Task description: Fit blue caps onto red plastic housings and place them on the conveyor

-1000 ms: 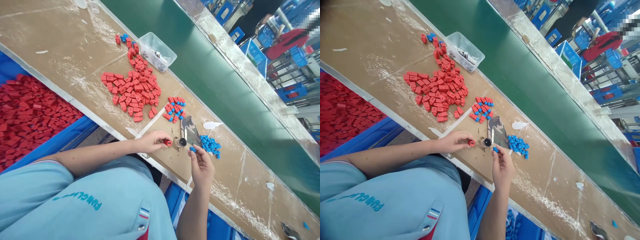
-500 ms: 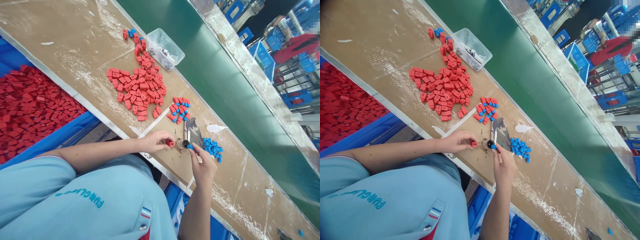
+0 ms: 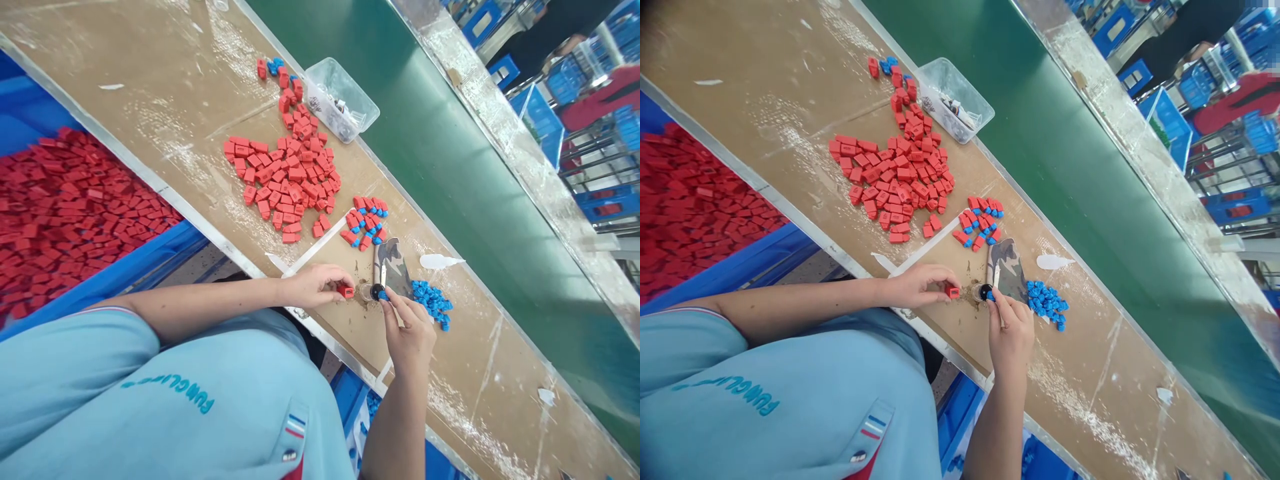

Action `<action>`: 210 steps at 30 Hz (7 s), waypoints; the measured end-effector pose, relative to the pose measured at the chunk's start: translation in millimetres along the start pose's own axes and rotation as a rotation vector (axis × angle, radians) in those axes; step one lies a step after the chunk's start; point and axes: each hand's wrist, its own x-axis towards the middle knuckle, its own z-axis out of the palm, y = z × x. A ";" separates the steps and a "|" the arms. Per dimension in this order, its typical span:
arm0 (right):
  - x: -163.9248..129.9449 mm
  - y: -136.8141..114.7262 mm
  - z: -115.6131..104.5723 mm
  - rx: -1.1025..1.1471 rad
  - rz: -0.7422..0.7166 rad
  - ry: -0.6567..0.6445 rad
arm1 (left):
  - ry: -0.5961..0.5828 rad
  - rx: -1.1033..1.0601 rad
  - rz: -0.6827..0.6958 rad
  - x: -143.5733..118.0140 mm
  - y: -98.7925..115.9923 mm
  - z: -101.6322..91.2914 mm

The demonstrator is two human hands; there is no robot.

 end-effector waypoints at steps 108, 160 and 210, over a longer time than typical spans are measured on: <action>-44.0 -41.1 31.5 0.674 0.285 0.003 | -0.507 -0.182 -0.474 2.1 30.5 -10.0; -36.8 119.9 8.5 -0.128 0.749 0.079 | 0.045 1.170 -0.151 35.5 23.2 -96.5; -46.2 -1.2 5.0 1.091 0.853 0.224 | -0.089 -0.093 -0.103 3.8 16.6 -12.3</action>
